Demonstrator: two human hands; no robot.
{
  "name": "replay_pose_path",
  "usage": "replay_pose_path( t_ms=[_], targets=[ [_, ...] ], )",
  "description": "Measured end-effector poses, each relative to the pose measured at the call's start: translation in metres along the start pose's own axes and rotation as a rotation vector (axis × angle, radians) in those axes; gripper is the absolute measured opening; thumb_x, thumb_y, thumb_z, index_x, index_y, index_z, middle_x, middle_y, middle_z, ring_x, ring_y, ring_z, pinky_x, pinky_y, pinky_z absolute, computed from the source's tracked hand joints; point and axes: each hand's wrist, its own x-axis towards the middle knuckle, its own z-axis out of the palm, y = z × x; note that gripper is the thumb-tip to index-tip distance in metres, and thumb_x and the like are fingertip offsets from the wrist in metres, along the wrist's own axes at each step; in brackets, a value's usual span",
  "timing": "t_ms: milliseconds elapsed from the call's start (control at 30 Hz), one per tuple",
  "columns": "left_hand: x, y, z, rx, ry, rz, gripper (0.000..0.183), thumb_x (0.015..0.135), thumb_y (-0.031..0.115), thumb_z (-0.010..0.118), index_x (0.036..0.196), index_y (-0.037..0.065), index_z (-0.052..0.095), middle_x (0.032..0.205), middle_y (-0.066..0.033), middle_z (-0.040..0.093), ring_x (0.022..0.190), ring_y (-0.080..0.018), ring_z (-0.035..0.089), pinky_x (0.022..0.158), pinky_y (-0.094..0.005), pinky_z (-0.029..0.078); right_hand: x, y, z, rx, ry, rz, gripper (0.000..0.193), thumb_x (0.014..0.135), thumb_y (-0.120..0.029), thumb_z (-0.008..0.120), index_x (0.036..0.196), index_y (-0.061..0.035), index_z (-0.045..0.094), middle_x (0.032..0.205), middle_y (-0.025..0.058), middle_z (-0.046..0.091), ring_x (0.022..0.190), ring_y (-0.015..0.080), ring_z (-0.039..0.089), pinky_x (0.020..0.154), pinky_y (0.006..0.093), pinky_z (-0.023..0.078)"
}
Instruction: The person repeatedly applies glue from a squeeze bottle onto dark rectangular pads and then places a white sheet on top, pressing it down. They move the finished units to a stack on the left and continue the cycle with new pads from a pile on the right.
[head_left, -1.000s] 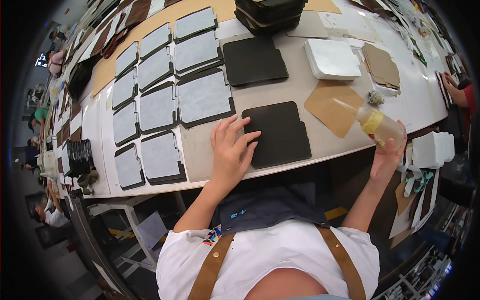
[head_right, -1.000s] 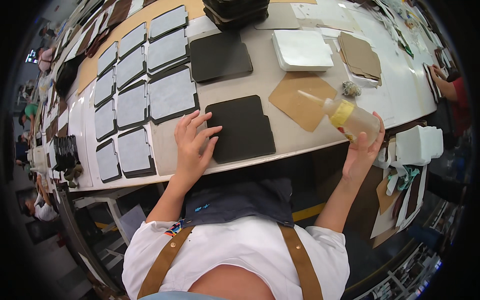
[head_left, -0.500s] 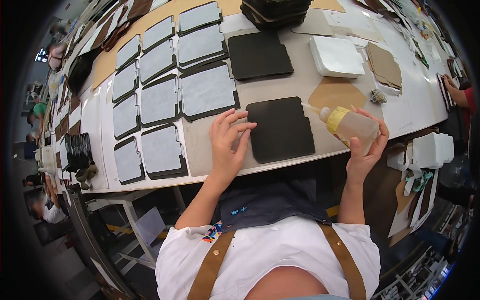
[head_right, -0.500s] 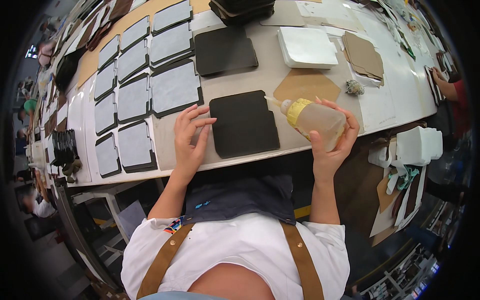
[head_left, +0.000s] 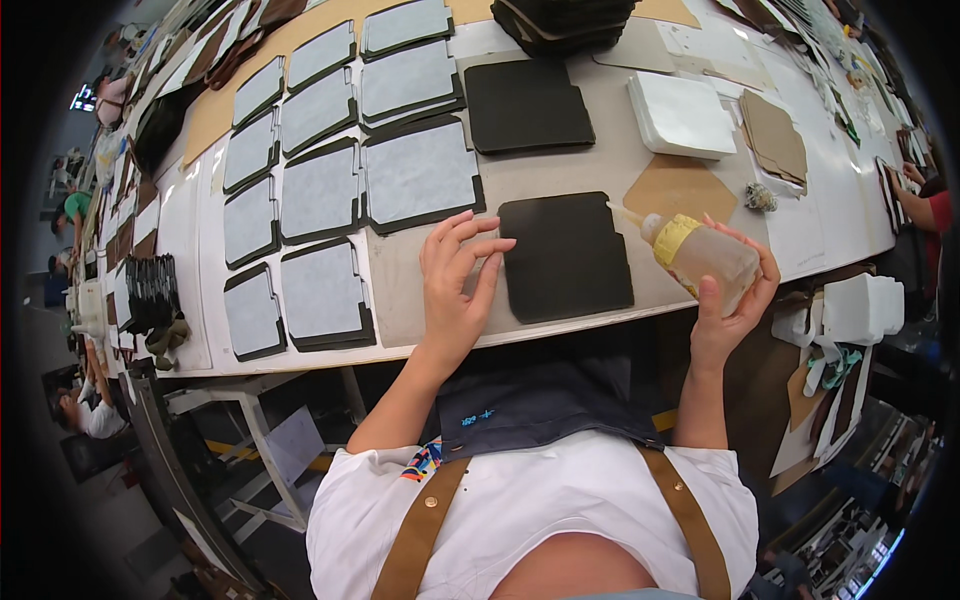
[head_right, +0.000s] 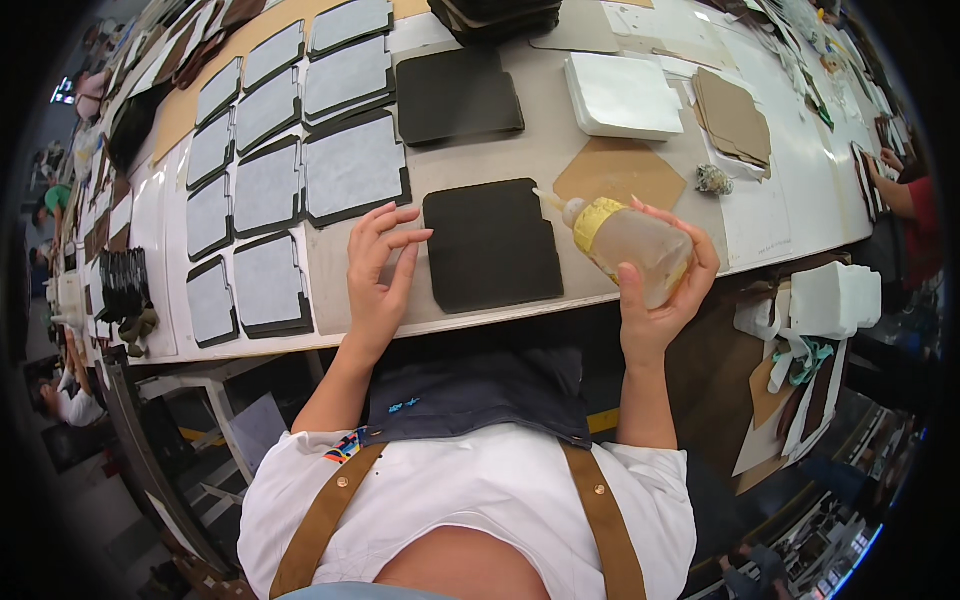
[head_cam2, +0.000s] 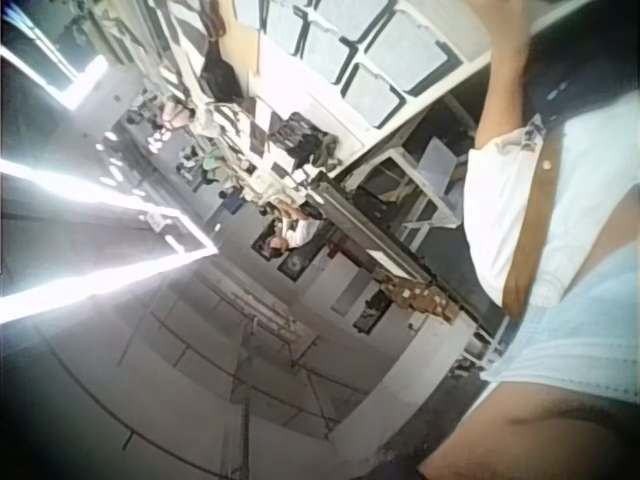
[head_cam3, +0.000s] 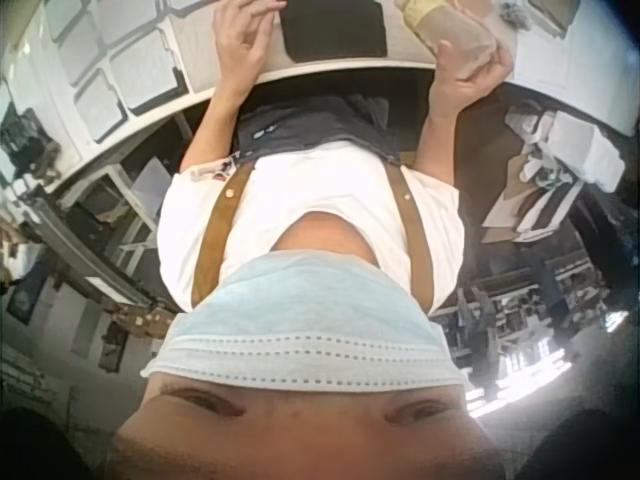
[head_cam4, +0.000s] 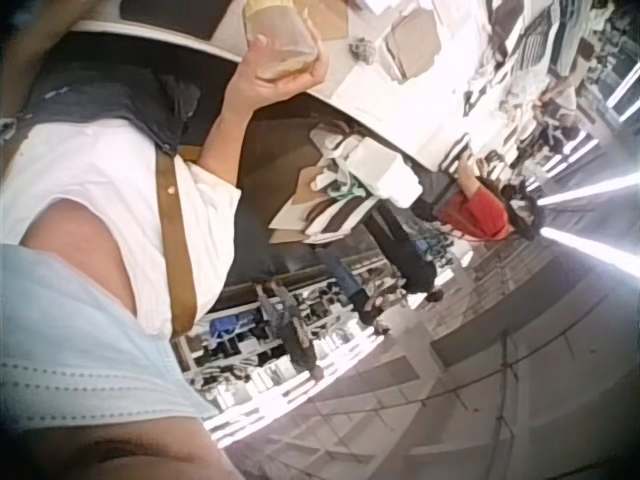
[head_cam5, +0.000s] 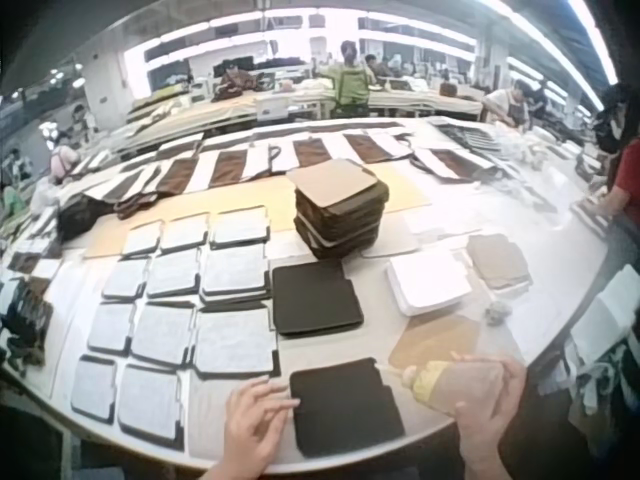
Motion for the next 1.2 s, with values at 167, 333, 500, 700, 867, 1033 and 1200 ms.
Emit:
replay_pose_path(
  t_ms=[167,333,500,700,867,1033,1200],
  targets=[
    [0.0002,0.0013,-0.0011,0.006,-0.004,-0.001,0.015,0.092,0.005,0.064,0.103,0.009,0.074,0.123,-0.0080,0.067,0.130,-0.0304,0.050,0.109,-0.0423,0.037,-0.0002,0.0019,0.0003,-0.002,-0.014,-0.019,0.062,0.089,-0.022,0.076,0.135,-0.0034,0.039,0.126,0.0205,0.058,0.122,0.0331,0.060,0.107,0.0443,0.045],
    [0.0000,0.0018,-0.0008,0.007,0.001,-0.006,0.015,0.093,0.005,0.063,0.103,0.009,0.074,0.123,-0.0079,0.067,0.130,-0.0304,0.049,0.109,-0.0424,0.037,-0.0007,0.0036,0.0002,-0.017,-0.017,-0.037,0.062,0.089,-0.023,0.076,0.134,-0.0039,0.038,0.126,0.0207,0.058,0.122,0.0335,0.060,0.107,0.0445,0.045],
    [-0.0011,-0.0009,0.0007,-0.019,0.015,-0.017,0.016,0.090,0.005,0.065,0.102,0.011,0.074,0.123,-0.0048,0.066,0.130,-0.0295,0.050,0.110,-0.0436,0.033,-0.0003,0.0007,0.0010,-0.029,-0.027,-0.045,0.062,0.089,-0.024,0.076,0.134,-0.0044,0.038,0.126,0.0209,0.058,0.121,0.0338,0.060,0.107,0.0447,0.045],
    [-0.0002,0.0005,-0.0008,0.003,0.006,-0.008,0.015,0.093,0.005,0.063,0.103,0.009,0.074,0.123,-0.0083,0.067,0.130,-0.0305,0.049,0.108,-0.0422,0.037,-0.0008,-0.0001,0.0018,-0.028,-0.044,-0.059,0.062,0.090,-0.024,0.076,0.134,-0.0047,0.038,0.127,0.0214,0.057,0.121,0.0351,0.060,0.107,0.0466,0.045],
    [-0.0003,0.0007,-0.0006,-0.012,0.014,-0.013,0.016,0.092,0.005,0.063,0.103,0.009,0.074,0.123,-0.0073,0.067,0.130,-0.0302,0.049,0.109,-0.0425,0.036,-0.0012,-0.0012,0.0021,-0.019,-0.052,-0.068,0.062,0.090,-0.024,0.076,0.135,-0.0047,0.038,0.128,0.0216,0.056,0.122,0.0366,0.060,0.107,0.0485,0.045],
    [-0.0003,0.0007,-0.0014,-0.005,0.015,-0.006,0.015,0.093,0.005,0.062,0.103,0.008,0.074,0.122,-0.0086,0.067,0.130,-0.0307,0.049,0.108,-0.0422,0.038,-0.0024,-0.0008,0.0027,-0.023,-0.076,-0.100,0.063,0.090,-0.021,0.076,0.136,-0.0047,0.037,0.128,0.0224,0.056,0.122,0.0377,0.059,0.107,0.0487,0.045],
    [0.0000,0.0015,-0.0020,-0.007,0.015,-0.006,0.015,0.094,0.005,0.062,0.103,0.008,0.074,0.123,-0.0086,0.067,0.130,-0.0306,0.049,0.108,-0.0424,0.038,-0.0033,-0.0021,0.0063,-0.023,-0.109,-0.123,0.063,0.090,-0.020,0.076,0.137,-0.0045,0.036,0.129,0.0230,0.055,0.123,0.0388,0.059,0.106,0.0488,0.046]
  ],
)
